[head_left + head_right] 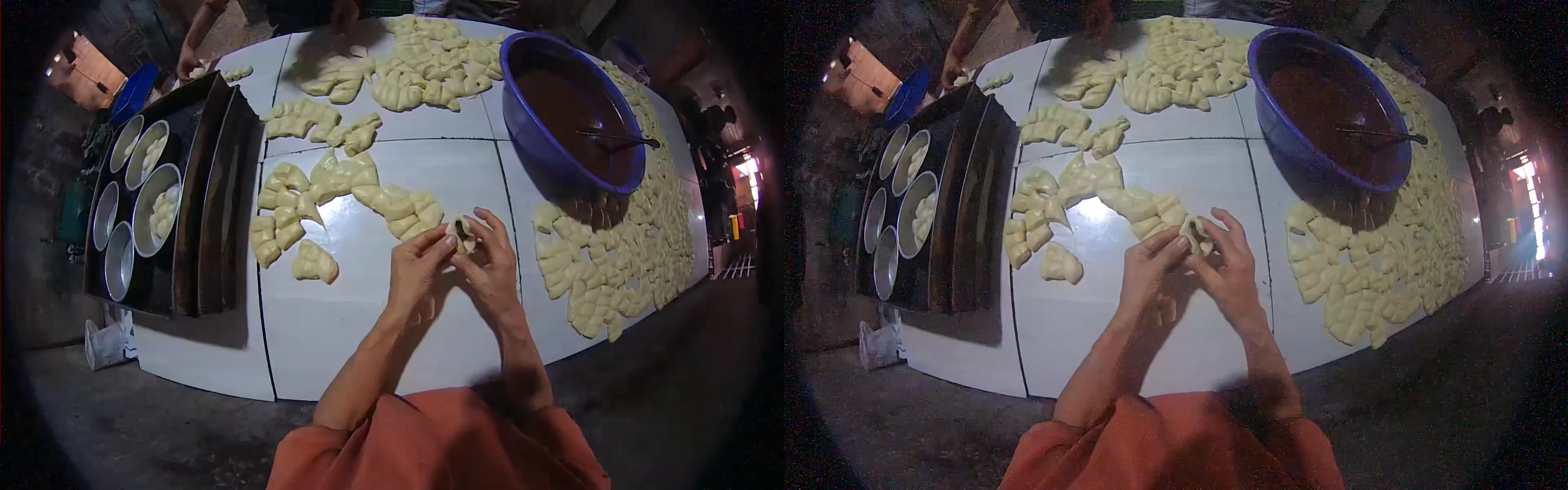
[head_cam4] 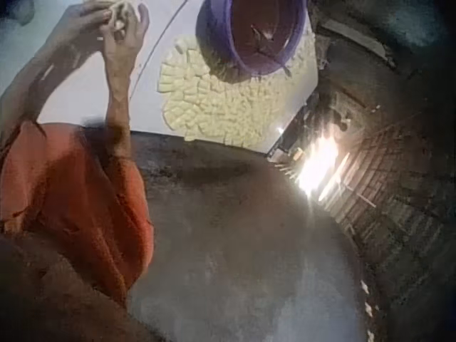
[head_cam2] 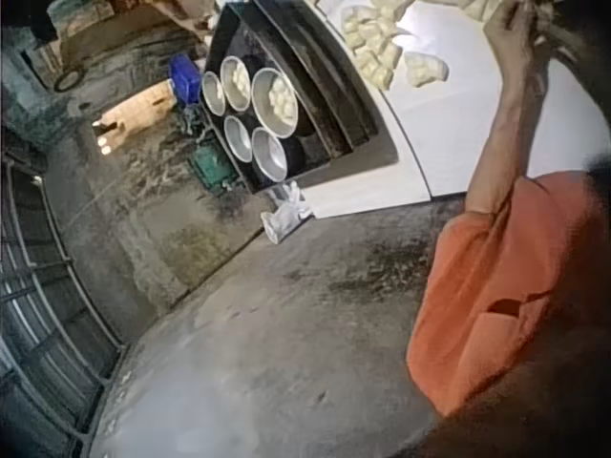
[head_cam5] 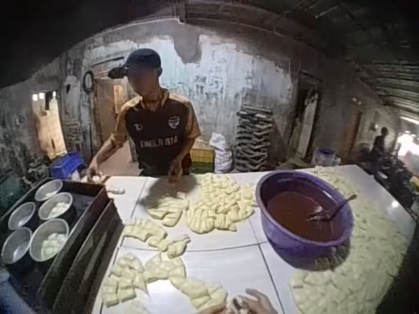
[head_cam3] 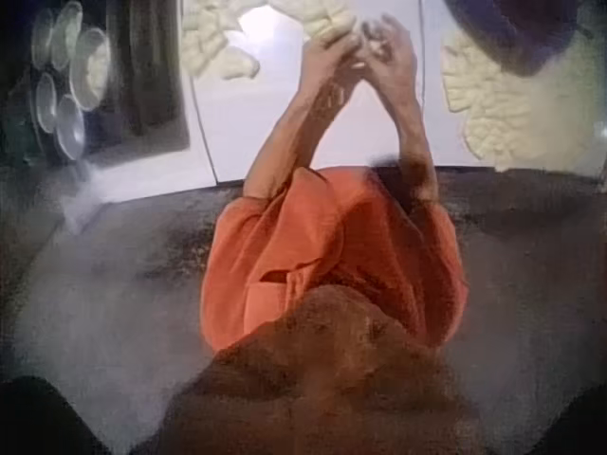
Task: The person prepares bread by taking pieces of dough, dipping them into a bowl of liquid filling, and shaping them into rounds. The person then places the filled dough rounds into individual circular baking molds on a tray.
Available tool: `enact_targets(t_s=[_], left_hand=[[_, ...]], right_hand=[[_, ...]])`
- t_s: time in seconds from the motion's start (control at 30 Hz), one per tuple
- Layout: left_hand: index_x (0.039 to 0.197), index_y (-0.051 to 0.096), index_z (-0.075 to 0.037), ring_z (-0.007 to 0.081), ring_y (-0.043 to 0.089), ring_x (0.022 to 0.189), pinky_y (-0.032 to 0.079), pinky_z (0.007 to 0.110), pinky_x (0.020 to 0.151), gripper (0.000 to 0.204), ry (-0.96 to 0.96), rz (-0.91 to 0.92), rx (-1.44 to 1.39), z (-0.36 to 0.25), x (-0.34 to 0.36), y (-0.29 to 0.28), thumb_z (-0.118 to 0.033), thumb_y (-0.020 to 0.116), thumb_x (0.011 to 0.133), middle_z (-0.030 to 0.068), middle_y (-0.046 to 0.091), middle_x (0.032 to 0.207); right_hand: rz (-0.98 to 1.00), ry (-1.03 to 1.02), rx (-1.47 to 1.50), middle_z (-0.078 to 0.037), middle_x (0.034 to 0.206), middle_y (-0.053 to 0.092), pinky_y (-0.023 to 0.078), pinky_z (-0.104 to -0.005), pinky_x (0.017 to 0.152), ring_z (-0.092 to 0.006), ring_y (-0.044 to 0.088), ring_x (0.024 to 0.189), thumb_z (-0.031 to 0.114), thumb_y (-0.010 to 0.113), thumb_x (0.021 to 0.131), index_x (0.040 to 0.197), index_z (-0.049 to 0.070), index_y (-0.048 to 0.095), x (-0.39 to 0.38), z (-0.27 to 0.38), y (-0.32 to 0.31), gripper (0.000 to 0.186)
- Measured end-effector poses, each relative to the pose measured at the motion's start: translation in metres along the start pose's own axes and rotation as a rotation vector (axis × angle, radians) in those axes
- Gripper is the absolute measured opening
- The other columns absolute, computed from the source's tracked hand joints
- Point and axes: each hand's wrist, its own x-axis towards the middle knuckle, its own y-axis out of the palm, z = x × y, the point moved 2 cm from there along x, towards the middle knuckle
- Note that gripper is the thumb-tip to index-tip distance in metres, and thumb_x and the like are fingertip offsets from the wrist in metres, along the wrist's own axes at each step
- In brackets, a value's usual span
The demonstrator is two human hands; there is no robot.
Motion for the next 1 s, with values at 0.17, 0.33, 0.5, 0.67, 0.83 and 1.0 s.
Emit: enact_targets(t_s=[0.17,0.33,0.5,0.67,0.83,1.0], left_hand=[[0.124,0.065,0.004,0.0152,0.066,0.094,0.054,0.028,0.083,0.036,0.16,0.027,0.182,0.003,0.001,-0.006,-0.019,0.068,0.096,0.0096,0.07,0.108],[0.114,0.07,0.001,0.0101,0.065,0.082,0.052,0.024,0.073,0.03,0.042,0.061,0.366,-0.029,0.001,-0.009,-0.02,0.072,0.094,0.0043,0.071,0.094],[0.113,0.072,-0.001,0.0119,0.066,0.081,0.053,0.026,0.072,0.033,-0.045,0.134,0.458,-0.046,0.01,-0.023,-0.027,0.073,0.092,0.0047,0.07,0.096],[0.12,0.068,0.0,0.013,0.067,0.088,0.057,0.027,0.076,0.038,0.057,0.195,0.433,-0.034,-0.007,-0.022,-0.025,0.074,0.091,0.0067,0.069,0.101],[0.119,0.068,0.0,0.0121,0.066,0.09,0.058,0.026,0.073,0.027,0.02,0.207,0.341,-0.03,-0.012,-0.029,-0.016,0.066,0.097,0.0072,0.069,0.101],[0.113,0.069,0.0,0.0118,0.066,0.08,0.056,0.026,0.072,0.026,0.062,0.115,0.496,-0.027,-0.02,-0.043,-0.022,0.066,0.098,0.0058,0.069,0.094]], right_hand=[[-0.141,-0.111,-0.055,-0.013,0.112,0.062,0.055,-0.0306,0.077,-0.0176,0.066,0.092,0.002,0.067,0.091,0.113,-0.001,0.07,-0.004,-0.002,0.022,0.022],[-0.001,0.394,0.549,-0.003,0.092,0.065,0.048,-0.0221,0.071,-0.0083,0.061,0.087,0.008,0.07,0.091,0.102,-0.003,0.071,-0.002,-0.001,0.026,0.015],[0.162,0.215,0.463,-0.008,0.117,0.058,0.049,-0.0296,0.087,-0.0164,0.057,0.107,0.007,0.069,0.09,0.116,0.002,0.069,-0.018,0.004,0.024,0.026],[0.071,-0.033,0.287,-0.009,0.121,0.054,0.048,-0.0316,0.091,-0.0179,0.056,0.106,0.009,0.07,0.091,0.116,0.006,0.068,-0.009,-0.019,0.025,0.025],[-0.154,0.092,0.494,-0.008,0.103,0.061,0.049,-0.0299,0.085,-0.0145,0.058,0.097,0.011,0.071,0.092,0.103,0.001,0.062,-0.009,0.003,0.046,0.017],[-0.021,0.083,0.155,-0.004,0.084,0.064,0.048,-0.0258,0.064,-0.01,0.057,0.077,0.013,0.072,0.093,0.099,0.0,0.062,-0.004,-0.005,0.049,0.018]])
